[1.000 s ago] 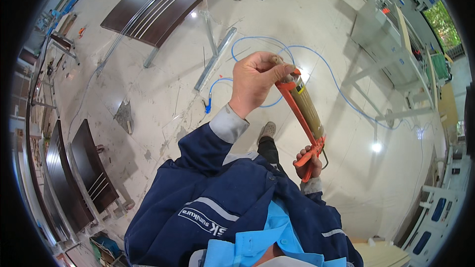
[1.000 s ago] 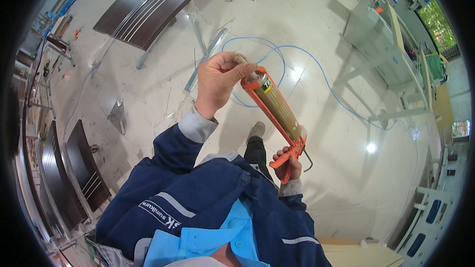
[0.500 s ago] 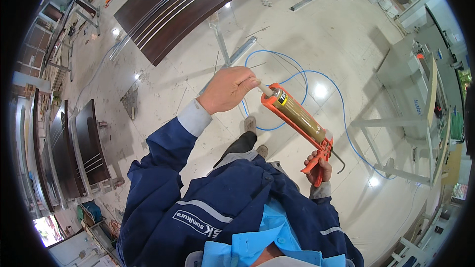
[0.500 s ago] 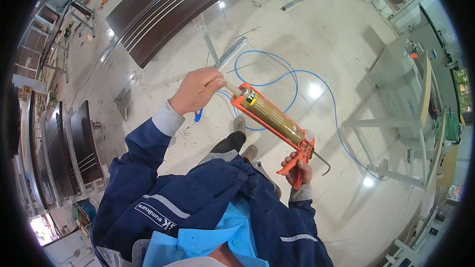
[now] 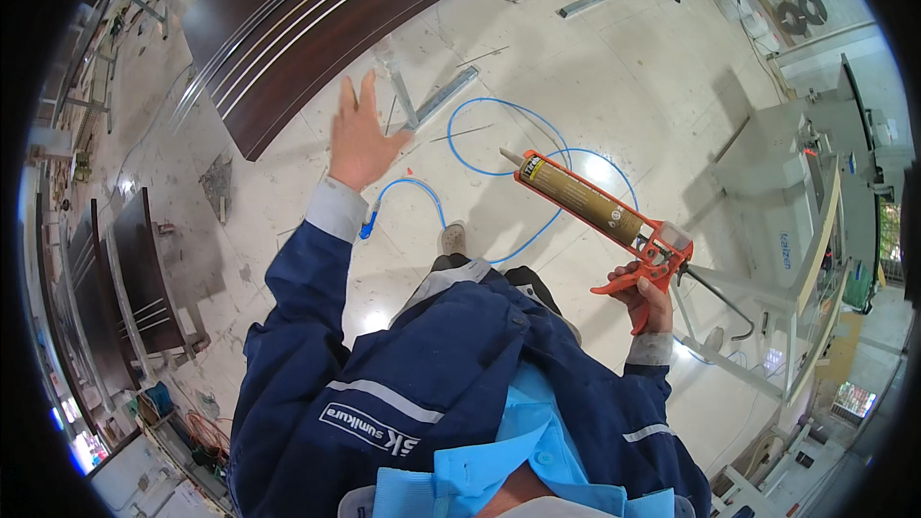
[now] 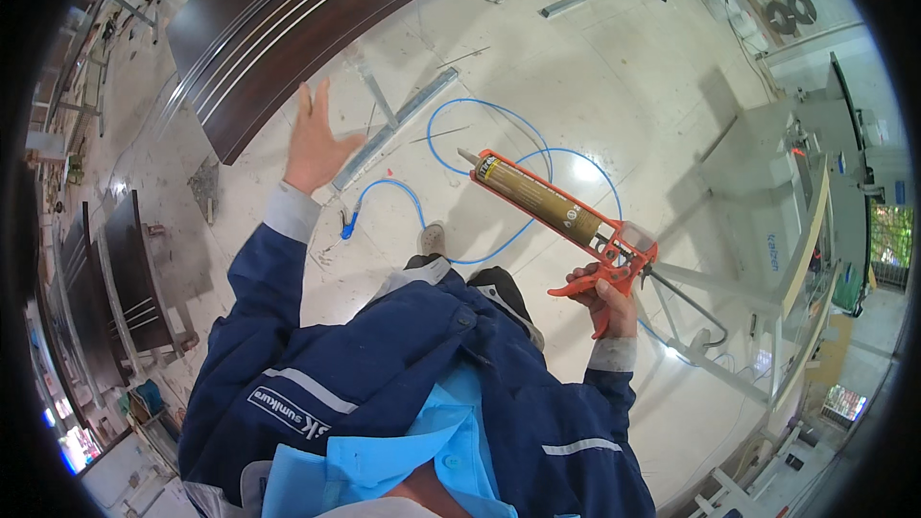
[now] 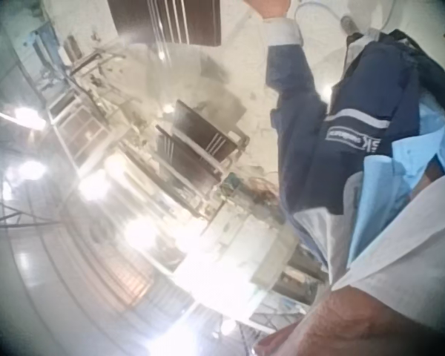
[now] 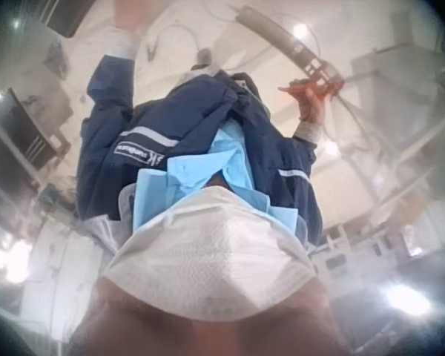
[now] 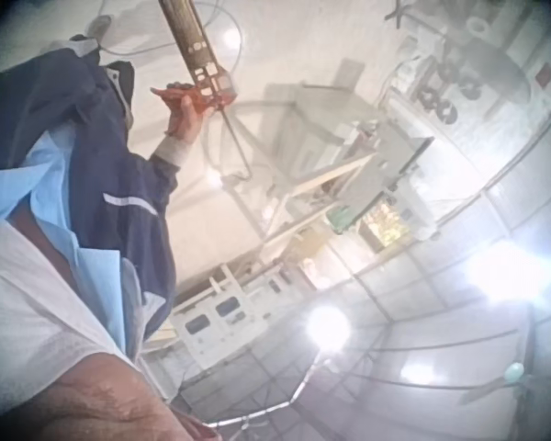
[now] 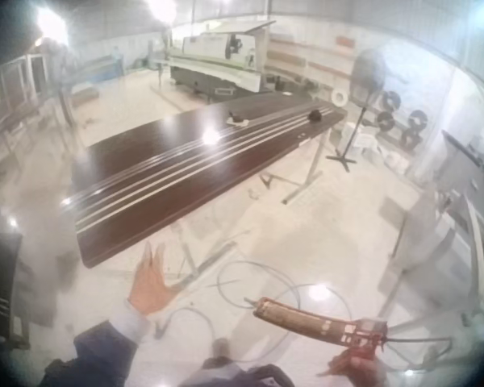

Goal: The person loads a sealant cartridge into a caulking gun, primes the nozzle, and applies adhesive to a wooden surface. They then retrieve a utility knife and continue handling the caulking gun and sealant tube.

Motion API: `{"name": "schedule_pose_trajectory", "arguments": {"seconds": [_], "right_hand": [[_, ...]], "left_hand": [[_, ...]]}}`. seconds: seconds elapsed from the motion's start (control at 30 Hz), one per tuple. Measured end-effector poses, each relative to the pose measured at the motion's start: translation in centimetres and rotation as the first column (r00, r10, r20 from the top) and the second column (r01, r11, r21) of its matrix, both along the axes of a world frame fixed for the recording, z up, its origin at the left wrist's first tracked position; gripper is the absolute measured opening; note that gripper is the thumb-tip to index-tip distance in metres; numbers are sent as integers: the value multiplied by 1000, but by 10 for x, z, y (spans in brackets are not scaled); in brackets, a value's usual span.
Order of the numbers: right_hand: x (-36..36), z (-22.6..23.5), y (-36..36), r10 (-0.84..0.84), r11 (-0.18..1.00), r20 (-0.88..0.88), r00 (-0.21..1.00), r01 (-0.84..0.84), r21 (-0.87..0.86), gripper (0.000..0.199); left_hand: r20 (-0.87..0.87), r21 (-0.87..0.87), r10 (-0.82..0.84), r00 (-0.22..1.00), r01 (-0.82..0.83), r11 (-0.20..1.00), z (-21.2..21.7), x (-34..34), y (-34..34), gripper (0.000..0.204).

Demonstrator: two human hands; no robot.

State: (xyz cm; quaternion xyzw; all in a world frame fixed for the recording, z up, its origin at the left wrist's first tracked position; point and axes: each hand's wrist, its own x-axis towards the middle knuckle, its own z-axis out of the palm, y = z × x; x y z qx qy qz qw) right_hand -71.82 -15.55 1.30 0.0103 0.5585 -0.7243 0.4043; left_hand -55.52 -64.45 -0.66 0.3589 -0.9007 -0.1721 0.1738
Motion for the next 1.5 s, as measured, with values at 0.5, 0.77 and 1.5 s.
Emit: {"name": "schedule_pose_trajectory", "arguments": {"seconds": [0.5,0.77,1.5], "right_hand": [[-117,-119,-28,487,773,649,584,56,-632,56],[-153,-149,-55,699,670,580,418,-100,-735,71],[-171,-119,-82,624,716,548,557,-127,-686,35]], "left_hand": [[-861,508,197,468,780,365,76,-154,114,41],[-868,471,119,482,724,504,115,-171,132,32],[-753,630,575,319,600,493,93,-141,124,45]]}}
